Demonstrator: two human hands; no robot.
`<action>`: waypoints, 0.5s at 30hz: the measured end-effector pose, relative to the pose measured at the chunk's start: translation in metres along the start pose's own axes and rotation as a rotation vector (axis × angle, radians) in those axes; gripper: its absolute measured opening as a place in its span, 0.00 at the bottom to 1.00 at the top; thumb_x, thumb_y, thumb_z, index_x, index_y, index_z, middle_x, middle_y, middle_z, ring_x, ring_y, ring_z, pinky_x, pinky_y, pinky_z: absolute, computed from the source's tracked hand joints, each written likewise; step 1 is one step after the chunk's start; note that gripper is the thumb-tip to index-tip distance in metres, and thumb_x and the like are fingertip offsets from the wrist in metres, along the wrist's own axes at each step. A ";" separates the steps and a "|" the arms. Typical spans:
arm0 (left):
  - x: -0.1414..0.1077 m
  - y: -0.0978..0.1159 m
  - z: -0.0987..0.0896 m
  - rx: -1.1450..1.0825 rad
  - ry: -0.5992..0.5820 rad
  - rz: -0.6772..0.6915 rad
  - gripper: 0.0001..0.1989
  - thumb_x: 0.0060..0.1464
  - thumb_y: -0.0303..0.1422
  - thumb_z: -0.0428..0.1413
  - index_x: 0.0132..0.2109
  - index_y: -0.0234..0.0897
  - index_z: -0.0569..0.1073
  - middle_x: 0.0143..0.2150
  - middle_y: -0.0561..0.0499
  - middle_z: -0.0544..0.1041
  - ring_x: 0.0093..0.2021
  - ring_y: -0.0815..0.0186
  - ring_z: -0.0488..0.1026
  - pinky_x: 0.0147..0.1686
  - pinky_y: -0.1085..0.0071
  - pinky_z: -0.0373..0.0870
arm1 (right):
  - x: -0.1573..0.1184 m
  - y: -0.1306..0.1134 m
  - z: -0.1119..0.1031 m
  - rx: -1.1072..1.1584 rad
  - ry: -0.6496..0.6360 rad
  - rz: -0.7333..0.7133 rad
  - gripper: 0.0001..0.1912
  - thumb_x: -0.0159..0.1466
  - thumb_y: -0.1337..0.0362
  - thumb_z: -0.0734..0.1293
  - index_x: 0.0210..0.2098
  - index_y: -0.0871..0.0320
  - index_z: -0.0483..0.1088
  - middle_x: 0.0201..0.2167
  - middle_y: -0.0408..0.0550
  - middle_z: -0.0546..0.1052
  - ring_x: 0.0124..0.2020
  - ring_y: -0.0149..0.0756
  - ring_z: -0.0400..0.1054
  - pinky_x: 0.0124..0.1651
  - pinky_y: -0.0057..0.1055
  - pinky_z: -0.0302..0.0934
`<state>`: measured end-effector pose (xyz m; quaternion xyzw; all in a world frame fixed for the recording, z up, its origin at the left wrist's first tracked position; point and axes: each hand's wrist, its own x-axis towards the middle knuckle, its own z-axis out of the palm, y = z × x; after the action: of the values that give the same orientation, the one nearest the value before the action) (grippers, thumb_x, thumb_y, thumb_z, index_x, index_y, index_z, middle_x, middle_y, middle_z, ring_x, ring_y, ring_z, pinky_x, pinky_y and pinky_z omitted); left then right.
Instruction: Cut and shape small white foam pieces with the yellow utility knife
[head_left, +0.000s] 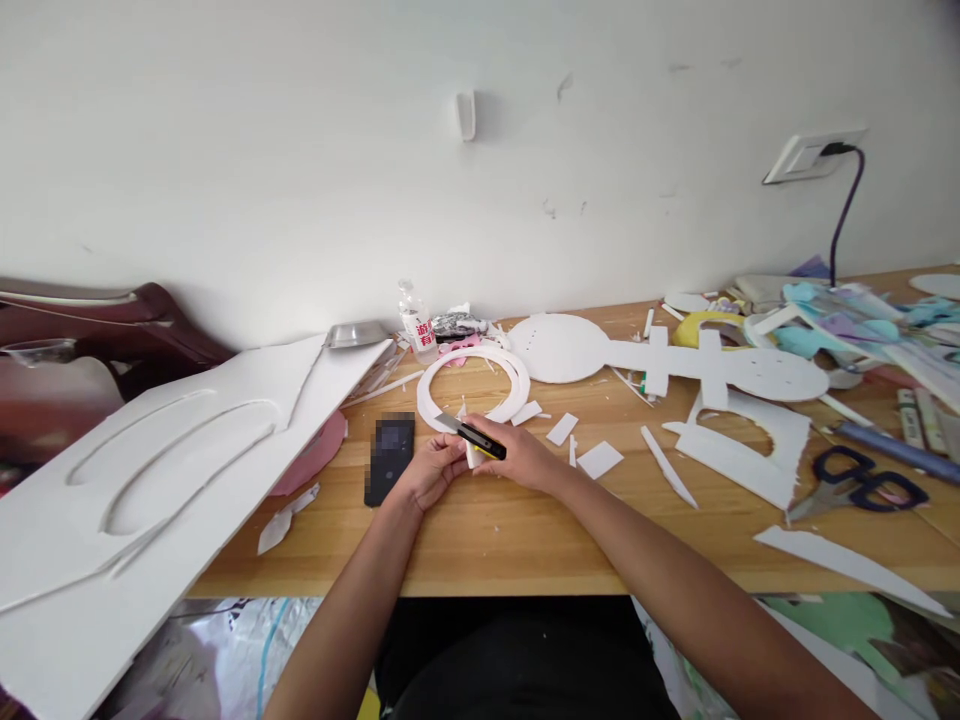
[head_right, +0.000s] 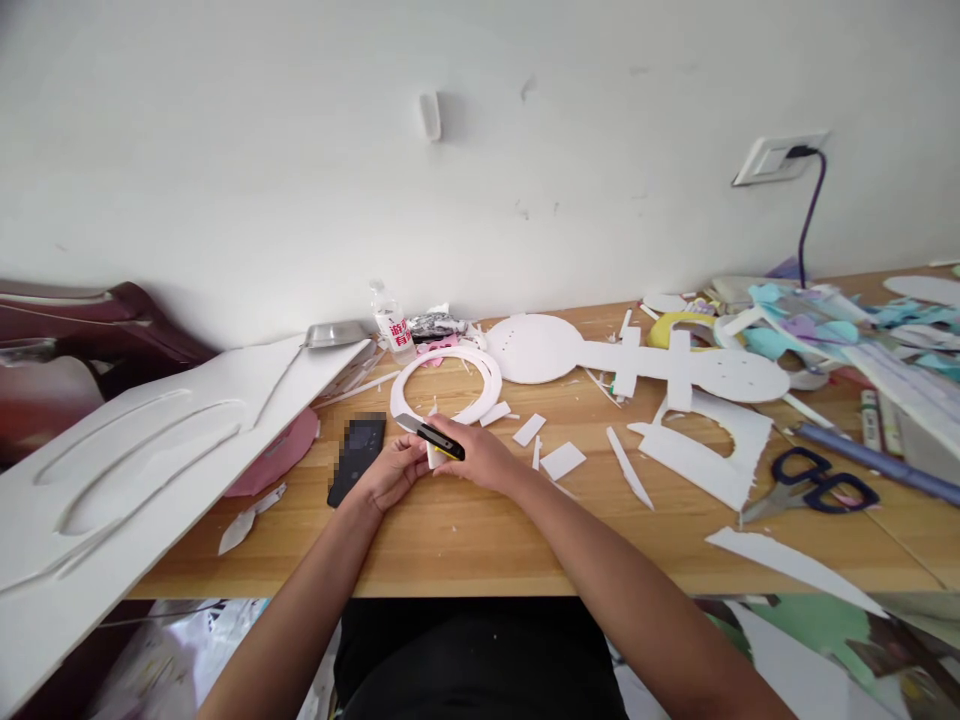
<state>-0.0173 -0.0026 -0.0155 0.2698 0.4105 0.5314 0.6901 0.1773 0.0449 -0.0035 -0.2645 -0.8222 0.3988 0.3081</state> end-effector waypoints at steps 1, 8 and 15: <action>0.001 0.000 0.000 -0.001 0.000 0.002 0.14 0.39 0.31 0.70 0.29 0.32 0.73 0.32 0.50 0.79 0.33 0.66 0.78 0.40 0.67 0.75 | 0.000 0.001 0.000 -0.028 -0.009 0.002 0.44 0.54 0.63 0.75 0.66 0.43 0.55 0.65 0.44 0.63 0.63 0.45 0.60 0.64 0.42 0.54; -0.001 0.001 0.004 0.017 -0.030 0.004 0.22 0.41 0.29 0.69 0.44 0.34 0.73 0.37 0.48 0.80 0.35 0.64 0.78 0.38 0.66 0.75 | -0.001 -0.001 0.001 -0.151 -0.020 0.006 0.44 0.55 0.60 0.74 0.67 0.42 0.52 0.64 0.44 0.64 0.61 0.45 0.63 0.60 0.40 0.59; -0.003 0.000 0.003 0.026 -0.132 -0.053 0.19 0.47 0.38 0.66 0.43 0.30 0.75 0.37 0.42 0.81 0.35 0.62 0.78 0.37 0.68 0.75 | -0.002 -0.003 0.000 -0.082 -0.025 -0.011 0.44 0.54 0.56 0.74 0.66 0.49 0.55 0.62 0.49 0.67 0.61 0.45 0.62 0.63 0.41 0.56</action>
<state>-0.0155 -0.0053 -0.0128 0.3024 0.3780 0.4884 0.7261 0.1784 0.0416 -0.0012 -0.2672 -0.8432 0.3664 0.2888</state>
